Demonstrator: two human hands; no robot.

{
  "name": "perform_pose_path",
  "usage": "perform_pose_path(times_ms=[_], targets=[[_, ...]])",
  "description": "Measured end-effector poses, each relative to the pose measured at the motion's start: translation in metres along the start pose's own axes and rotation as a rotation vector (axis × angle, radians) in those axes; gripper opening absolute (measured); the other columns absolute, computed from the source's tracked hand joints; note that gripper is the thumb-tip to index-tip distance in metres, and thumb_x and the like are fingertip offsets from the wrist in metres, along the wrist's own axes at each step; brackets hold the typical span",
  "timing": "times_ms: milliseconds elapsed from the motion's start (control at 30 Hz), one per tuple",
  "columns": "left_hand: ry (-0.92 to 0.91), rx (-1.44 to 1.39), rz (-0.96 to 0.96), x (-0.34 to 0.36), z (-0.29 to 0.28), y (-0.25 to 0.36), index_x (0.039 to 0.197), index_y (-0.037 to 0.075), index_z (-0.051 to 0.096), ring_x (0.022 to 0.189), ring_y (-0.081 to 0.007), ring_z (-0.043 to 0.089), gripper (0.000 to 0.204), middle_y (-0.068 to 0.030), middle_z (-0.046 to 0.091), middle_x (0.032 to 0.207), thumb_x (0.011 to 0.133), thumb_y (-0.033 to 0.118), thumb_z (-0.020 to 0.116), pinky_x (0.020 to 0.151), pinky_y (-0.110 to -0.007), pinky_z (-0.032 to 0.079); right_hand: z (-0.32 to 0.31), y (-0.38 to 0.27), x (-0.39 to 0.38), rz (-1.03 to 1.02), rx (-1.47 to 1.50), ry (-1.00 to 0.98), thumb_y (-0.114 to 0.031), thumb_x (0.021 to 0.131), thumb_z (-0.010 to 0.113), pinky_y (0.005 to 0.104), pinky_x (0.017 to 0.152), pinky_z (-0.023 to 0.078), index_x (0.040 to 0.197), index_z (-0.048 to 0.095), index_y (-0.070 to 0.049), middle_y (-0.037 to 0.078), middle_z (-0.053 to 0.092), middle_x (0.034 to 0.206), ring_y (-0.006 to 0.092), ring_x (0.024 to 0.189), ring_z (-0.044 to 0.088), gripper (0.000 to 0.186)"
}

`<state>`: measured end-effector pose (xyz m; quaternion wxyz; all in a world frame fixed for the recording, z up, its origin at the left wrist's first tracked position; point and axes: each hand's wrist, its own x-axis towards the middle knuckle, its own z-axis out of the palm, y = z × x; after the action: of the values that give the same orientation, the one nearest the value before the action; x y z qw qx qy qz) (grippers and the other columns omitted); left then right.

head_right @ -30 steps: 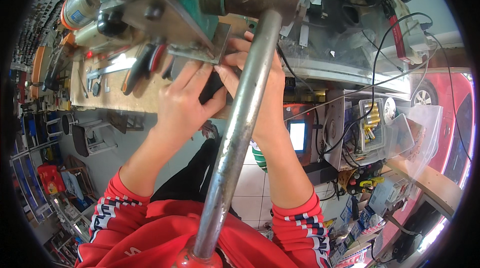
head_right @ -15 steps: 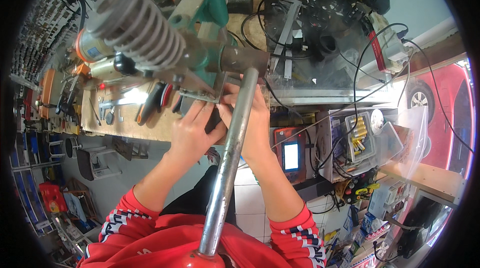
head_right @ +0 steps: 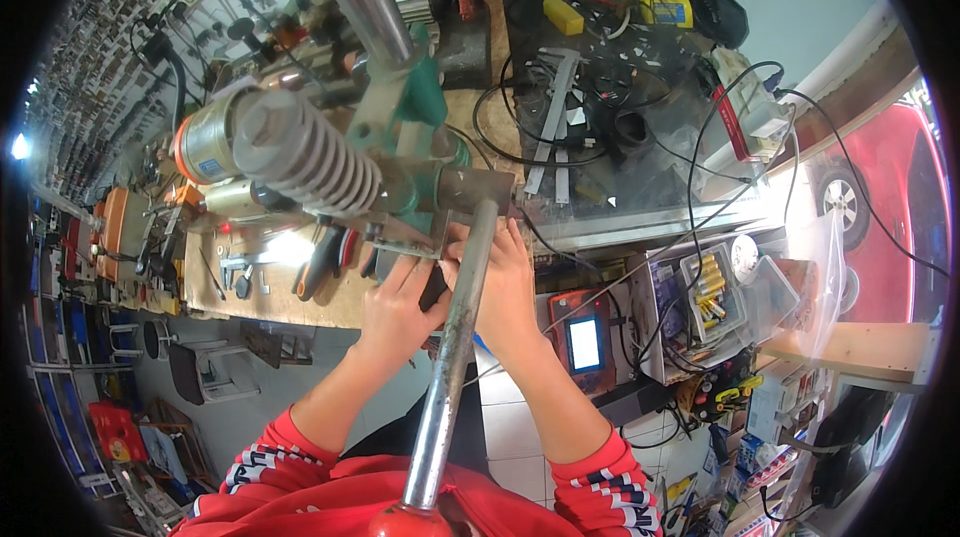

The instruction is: The person uses pliers to adjust a small metal component, then secures a black electronic device in a bench vise. They repeatedly insert a metal pin into the device and tap it with a hammer to seat it.

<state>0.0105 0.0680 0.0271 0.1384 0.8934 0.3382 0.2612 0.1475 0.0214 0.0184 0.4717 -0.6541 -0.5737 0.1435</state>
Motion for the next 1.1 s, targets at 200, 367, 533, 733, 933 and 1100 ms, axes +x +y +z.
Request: perform_pose_path(times_ms=[200, 367, 533, 733, 933, 1100], targets=[[0.001, 0.016, 0.016, -0.001, 0.001, -0.001, 0.108, -0.001, 0.060, 0.074, -0.0271, 0.064, 0.048, -0.0142, 0.060, 0.109, 0.065, 0.015, 0.074, 0.056, -0.033, 0.054, -0.001, 0.003, 0.000, -0.007, 0.029, 0.005, -0.005, 0.076, 0.064, 0.0474, 0.103, 0.027, 0.080, 0.061, 0.002, 0.011, 0.062, 0.108, 0.0360, 0.119, 0.045, 0.009], [0.077, 0.046, 0.078, 0.001, 0.004, -0.004, 0.106, 0.000, 0.061, 0.059, -0.0244, 0.063, 0.045, -0.0117, 0.061, 0.105, 0.069, 0.023, 0.072, 0.049, -0.030, 0.052, -0.002, 0.006, 0.003, 0.001, 0.072, -0.008, -0.006, 0.074, 0.065, 0.0449, 0.097, 0.035, 0.078, 0.060, 0.001, 0.011, 0.062, 0.105, 0.0355, 0.116, 0.047, 0.009], [0.069, 0.067, 0.090, 0.000, 0.005, -0.005, 0.104, 0.000, 0.062, 0.060, -0.0240, 0.064, 0.043, -0.0120, 0.061, 0.106, 0.069, 0.023, 0.072, 0.050, -0.030, 0.053, -0.002, 0.010, 0.005, -0.020, -0.028, 0.035, -0.015, 0.067, 0.072, 0.0505, 0.097, 0.037, 0.075, 0.064, -0.006, 0.003, 0.065, 0.098, 0.0280, 0.097, 0.056, 0.014], [0.059, 0.070, 0.076, -0.001, 0.005, -0.006, 0.104, 0.000, 0.062, 0.061, -0.0239, 0.064, 0.043, -0.0127, 0.060, 0.109, 0.068, 0.022, 0.072, 0.050, -0.030, 0.053, -0.001, 0.016, 0.009, -0.092, 0.007, 0.047, -0.012, 0.068, 0.071, 0.0461, 0.093, 0.040, 0.075, 0.063, -0.004, 0.006, 0.064, 0.098, 0.0296, 0.098, 0.054, 0.014], [0.050, 0.047, 0.081, 0.000, 0.004, -0.006, 0.107, 0.000, 0.060, 0.060, -0.0240, 0.063, 0.046, -0.0123, 0.059, 0.109, 0.069, 0.022, 0.072, 0.049, -0.031, 0.053, -0.006, 0.018, 0.012, -0.105, 0.044, -0.041, -0.013, 0.070, 0.071, 0.0421, 0.090, 0.041, 0.075, 0.061, -0.001, 0.012, 0.061, 0.102, 0.0332, 0.108, 0.050, 0.016], [0.046, 0.073, 0.076, 0.000, 0.003, -0.005, 0.107, 0.000, 0.060, 0.060, -0.0241, 0.063, 0.046, -0.0120, 0.060, 0.108, 0.069, 0.022, 0.072, 0.049, -0.031, 0.053, -0.005, 0.018, 0.013, -0.082, 0.109, -0.036, -0.012, 0.070, 0.071, 0.0416, 0.092, 0.039, 0.075, 0.060, 0.000, 0.012, 0.059, 0.103, 0.0325, 0.110, 0.048, 0.017]])
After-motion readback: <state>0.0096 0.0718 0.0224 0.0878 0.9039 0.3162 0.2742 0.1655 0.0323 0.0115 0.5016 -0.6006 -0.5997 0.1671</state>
